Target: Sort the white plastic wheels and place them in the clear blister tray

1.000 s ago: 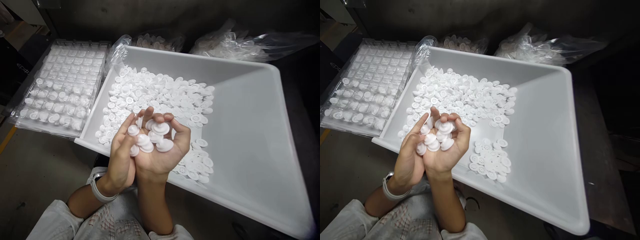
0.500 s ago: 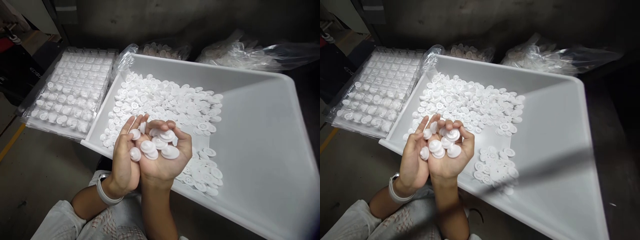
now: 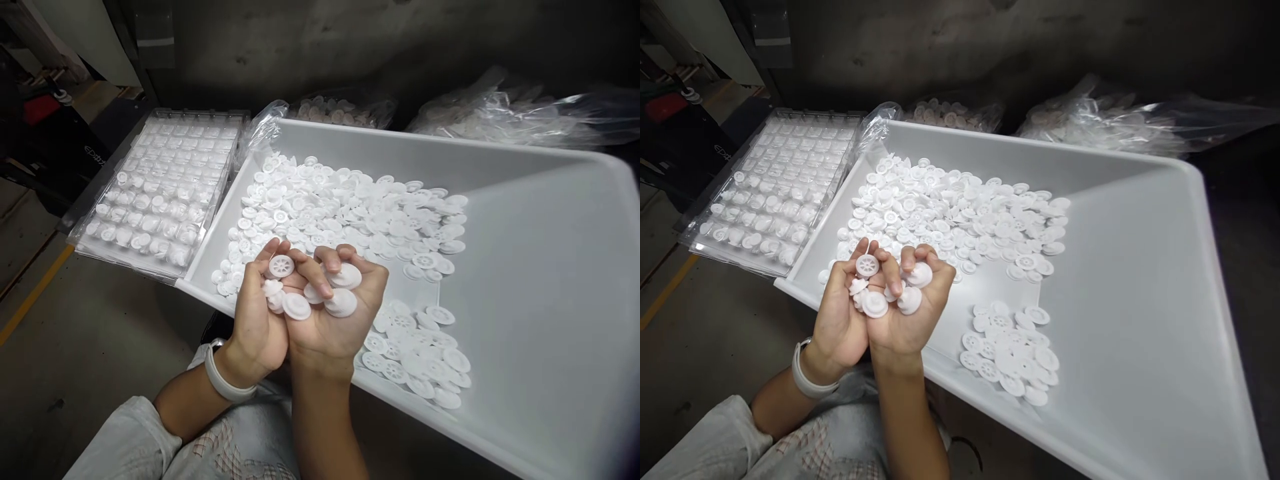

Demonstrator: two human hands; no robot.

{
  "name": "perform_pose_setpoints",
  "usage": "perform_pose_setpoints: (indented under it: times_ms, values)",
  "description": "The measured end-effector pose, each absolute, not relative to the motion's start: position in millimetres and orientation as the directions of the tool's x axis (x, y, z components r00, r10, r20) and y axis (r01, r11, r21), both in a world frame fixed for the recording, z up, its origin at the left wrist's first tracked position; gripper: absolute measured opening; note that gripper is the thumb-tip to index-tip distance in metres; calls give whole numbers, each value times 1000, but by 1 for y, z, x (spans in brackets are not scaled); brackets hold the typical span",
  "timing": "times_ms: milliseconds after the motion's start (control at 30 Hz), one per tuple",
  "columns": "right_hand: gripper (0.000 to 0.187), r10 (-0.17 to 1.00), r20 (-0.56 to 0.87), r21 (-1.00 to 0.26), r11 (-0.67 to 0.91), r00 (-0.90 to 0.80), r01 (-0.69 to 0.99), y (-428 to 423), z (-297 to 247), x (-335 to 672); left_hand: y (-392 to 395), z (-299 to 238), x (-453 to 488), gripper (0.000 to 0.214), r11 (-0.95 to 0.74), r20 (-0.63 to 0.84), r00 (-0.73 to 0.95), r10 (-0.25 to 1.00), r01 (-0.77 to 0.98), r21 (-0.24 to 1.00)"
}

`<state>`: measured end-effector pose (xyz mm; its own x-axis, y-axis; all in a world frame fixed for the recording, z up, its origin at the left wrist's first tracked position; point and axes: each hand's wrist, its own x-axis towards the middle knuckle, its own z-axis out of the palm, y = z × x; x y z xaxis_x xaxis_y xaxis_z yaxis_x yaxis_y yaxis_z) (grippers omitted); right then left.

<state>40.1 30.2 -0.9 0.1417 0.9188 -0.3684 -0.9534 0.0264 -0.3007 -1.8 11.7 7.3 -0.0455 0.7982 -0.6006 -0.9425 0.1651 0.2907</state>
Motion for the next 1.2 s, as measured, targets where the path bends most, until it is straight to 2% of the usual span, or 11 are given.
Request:
perform_pose_setpoints:
  times_ms: [233,333,600,700,900,1067,1200]
  values:
    - [9,871,-406,-340,137,277,-930,32,7,41,13,11,-4,12,159,-665,-39,746,-959,234]
    - [13,847,-417,-361,179,330,-915,32,12,42,13,12,-4,12,152,-662,-32,749,-964,218]
    - [9,834,-447,-350,170,324,-921,32,9,44,9,11,-2,24,111,-652,-81,754,-962,249]
    - [12,833,-451,-346,167,320,-923,29,6,41,6,13,-2,21,64,-623,-132,771,-957,282]
    - [15,854,-507,-212,9,118,-977,27,-6,40,7,19,-5,19,-29,-515,-205,833,-944,328]
    - [18,875,-484,-90,-61,-10,-994,28,-12,50,8,21,-9,21,30,-576,-136,806,-962,270]
    - [20,893,-446,-44,-93,-64,-995,26,-12,57,8,24,-15,19,80,-605,-56,794,-978,194]
